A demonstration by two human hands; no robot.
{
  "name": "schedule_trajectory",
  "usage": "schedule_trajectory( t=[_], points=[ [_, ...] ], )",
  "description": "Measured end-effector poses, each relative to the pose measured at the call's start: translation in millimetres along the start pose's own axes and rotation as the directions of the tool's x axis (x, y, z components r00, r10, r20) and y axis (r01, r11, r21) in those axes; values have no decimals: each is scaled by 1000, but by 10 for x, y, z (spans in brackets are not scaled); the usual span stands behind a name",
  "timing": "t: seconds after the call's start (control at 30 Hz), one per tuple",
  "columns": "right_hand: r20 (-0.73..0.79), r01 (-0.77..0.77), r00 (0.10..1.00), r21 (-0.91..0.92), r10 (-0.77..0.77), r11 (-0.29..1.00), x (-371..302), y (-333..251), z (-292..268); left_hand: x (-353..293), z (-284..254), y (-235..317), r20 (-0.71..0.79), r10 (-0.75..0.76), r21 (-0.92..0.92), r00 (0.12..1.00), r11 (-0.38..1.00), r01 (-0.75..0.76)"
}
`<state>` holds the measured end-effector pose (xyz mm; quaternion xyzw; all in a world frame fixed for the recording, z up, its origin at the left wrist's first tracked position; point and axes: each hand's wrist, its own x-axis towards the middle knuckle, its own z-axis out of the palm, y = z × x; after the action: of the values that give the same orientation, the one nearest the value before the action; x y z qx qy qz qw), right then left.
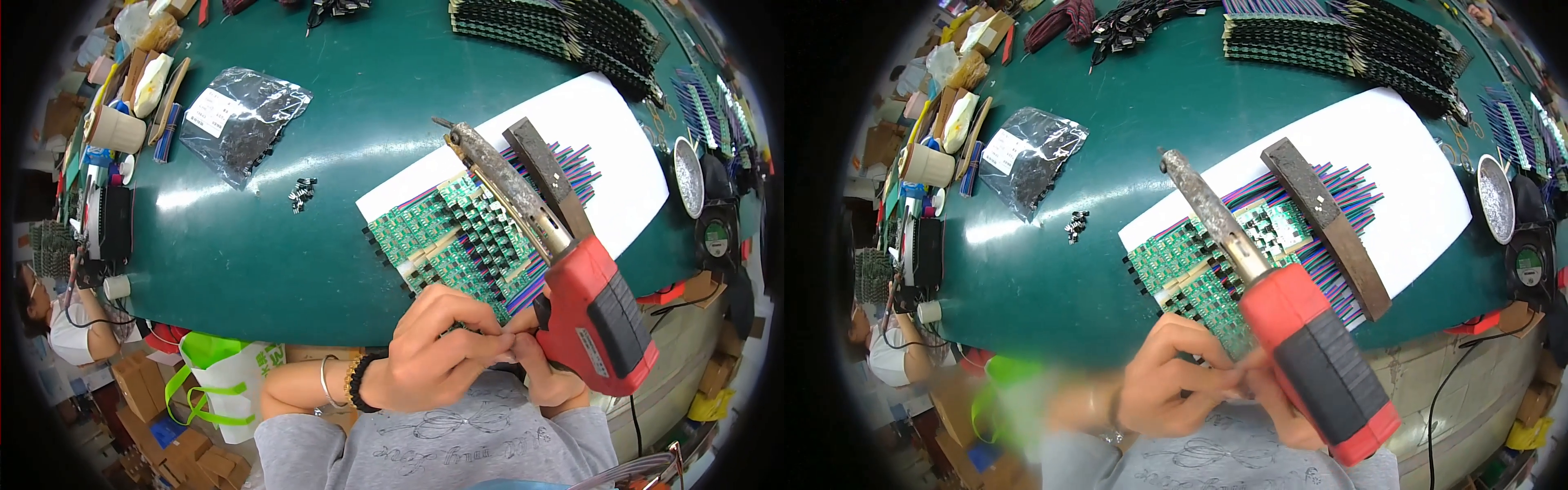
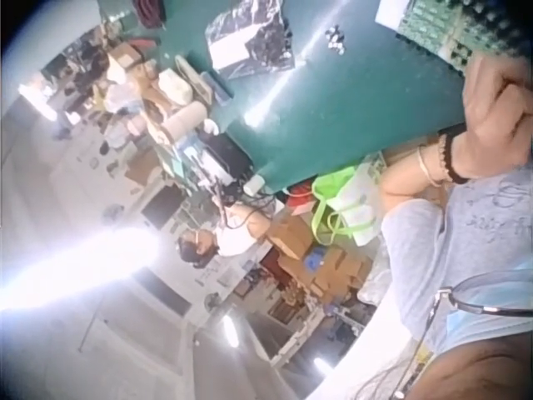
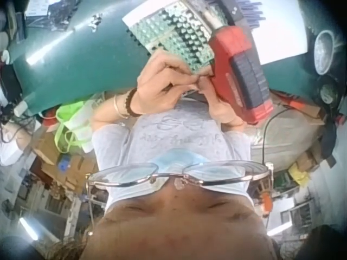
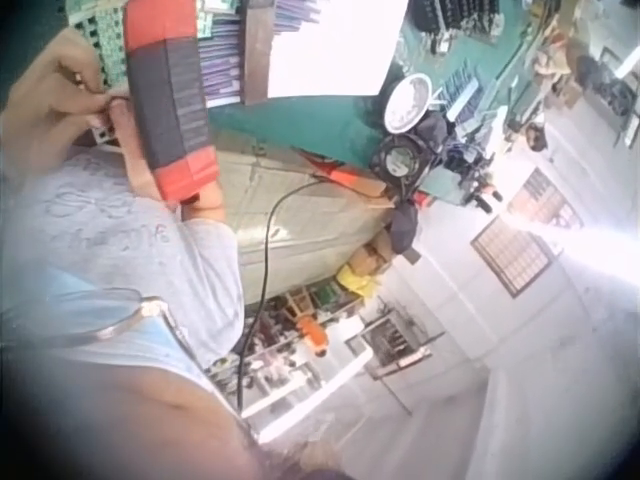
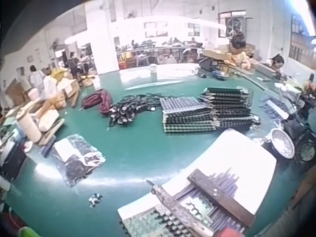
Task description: The person solders small electronic components onto a green circuit board using a soldering iron and soldering wire.
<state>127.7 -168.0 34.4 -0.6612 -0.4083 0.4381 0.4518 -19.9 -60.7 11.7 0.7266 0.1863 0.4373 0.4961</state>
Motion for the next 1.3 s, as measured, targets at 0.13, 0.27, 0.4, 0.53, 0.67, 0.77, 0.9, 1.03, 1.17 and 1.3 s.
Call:
schedule_trajectory(
  t=[0.13, 0.27, 0.4, 0.53, 0.67, 0.77, 0.9, 1.03, 1.17, 1.3],
  points=[
    [0, 163, 986, -264, -169, 951, -3, 124, -57, 10, 22, -24, 48, 214, 222, 976, 950, -219],
    [-63, 84, 994, -123, -93, 989, -21, 54, -47, 7, -139, 66, 301, 269, 383, 915, 844, -374],
    [-9, 199, 977, -311, -213, 929, -31, 183, -57, 43, -158, 125, 383, 337, 455, 860, 742, -493],
    [-10, 161, 985, -310, -173, 937, -39, 145, -82, 75, -180, 173, 433, 341, 480, 834, 696, -534],
    [-4, 197, 980, -153, -200, 969, 43, 59, -40, 96, -236, 129, 444, 355, 491, 822, 672, -555],
    [38, 283, 959, -220, -282, 933, 96, 44, -81, 173, -437, 63, 361, 137, 584, 922, 738, -338],
    [3, 331, 944, -38, -331, 943, -72, 447, -169, 346, -679, -346, -1, -27, 599, 1000, 800, 22],
    [-113, 358, 933, 248, -340, 900, -266, 605, -177, 334, -683, -499, 22, -97, 535, 995, 842, 71],
    [-110, 369, 929, 228, -353, 901, -281, 642, -151, 315, -694, -535, 17, -107, 542, 994, 836, 80],
    [91, 416, 886, 280, -455, 865, -224, 805, -292, 297, -710, -559, 23, -114, 546, 993, 834, 83]
  ],
)
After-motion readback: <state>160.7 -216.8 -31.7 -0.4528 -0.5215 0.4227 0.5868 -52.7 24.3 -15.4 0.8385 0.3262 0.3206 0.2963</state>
